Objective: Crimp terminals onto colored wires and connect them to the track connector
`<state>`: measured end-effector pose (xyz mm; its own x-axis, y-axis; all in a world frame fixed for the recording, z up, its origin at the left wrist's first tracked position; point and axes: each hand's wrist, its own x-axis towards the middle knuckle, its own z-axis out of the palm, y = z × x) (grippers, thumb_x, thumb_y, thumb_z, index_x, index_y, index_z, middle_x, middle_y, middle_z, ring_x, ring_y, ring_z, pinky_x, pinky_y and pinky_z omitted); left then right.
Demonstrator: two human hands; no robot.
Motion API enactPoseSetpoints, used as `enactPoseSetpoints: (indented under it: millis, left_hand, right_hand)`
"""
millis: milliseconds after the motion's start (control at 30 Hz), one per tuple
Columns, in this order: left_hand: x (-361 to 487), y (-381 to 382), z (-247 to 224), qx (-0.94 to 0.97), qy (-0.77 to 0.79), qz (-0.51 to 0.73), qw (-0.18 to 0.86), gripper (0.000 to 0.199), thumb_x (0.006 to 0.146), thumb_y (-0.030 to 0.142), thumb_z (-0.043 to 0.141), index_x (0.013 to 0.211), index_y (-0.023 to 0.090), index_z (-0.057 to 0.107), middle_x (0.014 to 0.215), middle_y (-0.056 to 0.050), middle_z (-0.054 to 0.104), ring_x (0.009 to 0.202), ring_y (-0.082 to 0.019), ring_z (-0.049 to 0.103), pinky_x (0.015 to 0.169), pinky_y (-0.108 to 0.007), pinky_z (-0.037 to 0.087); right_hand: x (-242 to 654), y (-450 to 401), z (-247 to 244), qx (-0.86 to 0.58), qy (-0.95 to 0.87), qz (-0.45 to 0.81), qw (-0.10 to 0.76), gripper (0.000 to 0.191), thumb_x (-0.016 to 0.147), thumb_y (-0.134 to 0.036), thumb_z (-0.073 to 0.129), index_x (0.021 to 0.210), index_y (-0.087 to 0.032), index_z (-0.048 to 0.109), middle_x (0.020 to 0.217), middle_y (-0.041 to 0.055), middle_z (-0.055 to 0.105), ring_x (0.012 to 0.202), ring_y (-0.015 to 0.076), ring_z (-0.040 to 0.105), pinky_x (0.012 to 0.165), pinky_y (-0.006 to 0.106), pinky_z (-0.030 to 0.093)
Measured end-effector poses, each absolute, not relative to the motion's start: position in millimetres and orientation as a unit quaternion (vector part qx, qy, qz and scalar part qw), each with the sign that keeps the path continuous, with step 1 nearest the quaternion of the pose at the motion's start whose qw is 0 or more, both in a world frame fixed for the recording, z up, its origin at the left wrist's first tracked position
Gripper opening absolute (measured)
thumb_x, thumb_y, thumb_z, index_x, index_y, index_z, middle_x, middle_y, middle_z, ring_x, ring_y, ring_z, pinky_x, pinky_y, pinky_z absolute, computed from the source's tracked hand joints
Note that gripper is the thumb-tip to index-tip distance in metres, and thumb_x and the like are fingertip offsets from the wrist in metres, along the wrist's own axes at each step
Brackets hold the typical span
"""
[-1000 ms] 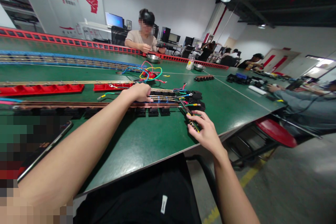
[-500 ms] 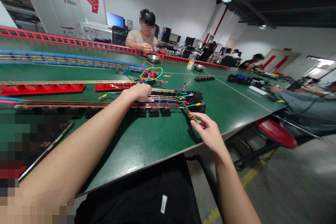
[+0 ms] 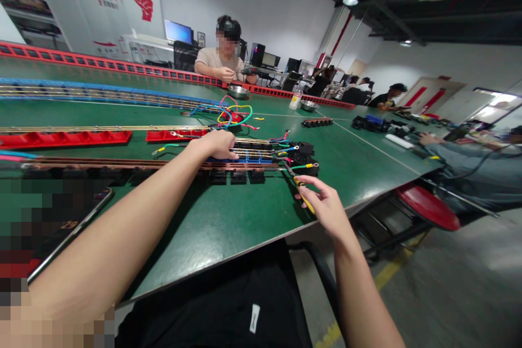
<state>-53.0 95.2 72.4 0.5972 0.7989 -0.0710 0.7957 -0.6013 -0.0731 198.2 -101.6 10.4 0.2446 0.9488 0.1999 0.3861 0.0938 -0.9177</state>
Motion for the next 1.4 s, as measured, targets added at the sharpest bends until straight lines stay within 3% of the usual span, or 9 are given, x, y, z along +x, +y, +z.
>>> enactPoseSetpoints:
  millis: [267,400,500,600,733,833,967,1167,1400]
  left_hand:
    - [-53.0,94.3,73.9,-0.892,-0.449,0.048,0.010,0.042,0.078,0.053,0.059,0.101,0.019,0.069,0.104,-0.011,0.072,0.090,-0.024,0.066,0.074,-0.029,0.048]
    - [-52.4,93.0,75.0,-0.893,-0.449,0.046,0.004,0.039,0.078,0.051,0.060,0.098,0.019,0.069,0.102,-0.011,0.072,0.089,-0.024,0.066,0.074,-0.029,0.048]
    - [-52.6,92.3,75.6,-0.893,-0.449,0.043,0.000,0.040,0.078,0.051,0.061,0.098,0.018,0.069,0.102,-0.012,0.072,0.088,-0.025,0.066,0.074,-0.031,0.049]
    - [-52.9,91.8,76.1,-0.891,-0.452,0.045,0.001,0.041,0.077,0.052,0.061,0.100,0.019,0.069,0.104,-0.011,0.072,0.090,-0.025,0.066,0.075,-0.030,0.049]
    - [-52.7,92.5,74.8,-0.893,-0.448,0.049,0.009,0.042,0.078,0.052,0.059,0.101,0.019,0.069,0.106,-0.011,0.071,0.091,-0.025,0.066,0.075,-0.030,0.048]
    - [-52.4,94.2,73.0,-0.895,-0.444,0.045,0.014,0.044,0.078,0.053,0.059,0.101,0.017,0.069,0.106,-0.012,0.071,0.091,-0.027,0.066,0.075,-0.032,0.048]
    - [-52.8,95.7,72.3,-0.895,-0.445,0.042,0.016,0.044,0.078,0.055,0.060,0.100,0.018,0.069,0.106,-0.012,0.071,0.092,-0.027,0.066,0.075,-0.032,0.049]
    - [-53.9,96.5,72.5,-0.892,-0.449,0.046,0.019,0.046,0.077,0.056,0.059,0.104,0.019,0.068,0.107,-0.011,0.071,0.094,-0.025,0.066,0.075,-0.029,0.049]
    - [-53.5,97.0,71.5,-0.893,-0.449,0.044,0.008,0.046,0.077,0.056,0.060,0.103,0.019,0.069,0.109,-0.012,0.070,0.095,-0.027,0.066,0.078,-0.032,0.048]
  right_hand:
    - [197.0,-95.9,17.2,-0.540,-0.396,0.452,0.589,0.036,0.071,-0.042,0.071,0.099,-0.021,0.062,0.108,0.0080,0.068,0.065,0.0215,0.071,0.050,0.030,0.055]
    - [198.6,-92.5,14.4,-0.529,-0.347,0.471,0.614,0.029,0.070,-0.040,0.072,0.089,-0.021,0.061,0.094,0.0047,0.071,0.064,0.0232,0.072,0.053,0.034,0.058]
    - [199.8,-91.6,11.3,-0.533,-0.346,0.478,0.606,0.024,0.073,-0.041,0.069,0.081,-0.020,0.064,0.085,0.0063,0.072,0.068,0.0233,0.072,0.062,0.037,0.060]
    - [198.6,-93.2,11.9,-0.529,-0.368,0.511,0.568,0.027,0.076,-0.045,0.065,0.075,-0.017,0.068,0.092,0.0107,0.073,0.074,0.0211,0.070,0.068,0.035,0.059]
    - [195.0,-96.8,18.6,-0.503,-0.349,0.565,0.553,0.026,0.077,-0.043,0.062,0.078,-0.018,0.070,0.105,0.0098,0.071,0.065,0.0129,0.060,0.045,0.021,0.045]
    - [192.0,-98.8,24.1,-0.455,-0.316,0.620,0.556,0.028,0.078,-0.046,0.059,0.081,-0.019,0.068,0.088,0.0059,0.068,0.046,0.0065,0.034,0.036,0.016,0.021]
    - [187.8,-100.2,28.9,-0.435,-0.317,0.632,0.558,0.043,0.079,-0.060,0.051,0.080,-0.019,0.064,0.073,0.0013,0.056,0.044,0.0050,0.012,0.038,0.017,0.008]
    - [194.3,-108.5,33.9,-0.485,-0.357,0.600,0.527,0.055,0.079,-0.071,0.042,0.084,-0.020,0.063,0.073,0.0000,0.053,0.043,0.0041,0.012,0.039,0.019,0.007]
    - [196.3,-122.0,36.5,-0.557,-0.384,0.540,0.501,0.054,0.071,-0.070,0.057,0.089,-0.020,0.070,0.079,0.0008,0.055,0.044,0.0028,0.020,0.040,0.019,0.007]
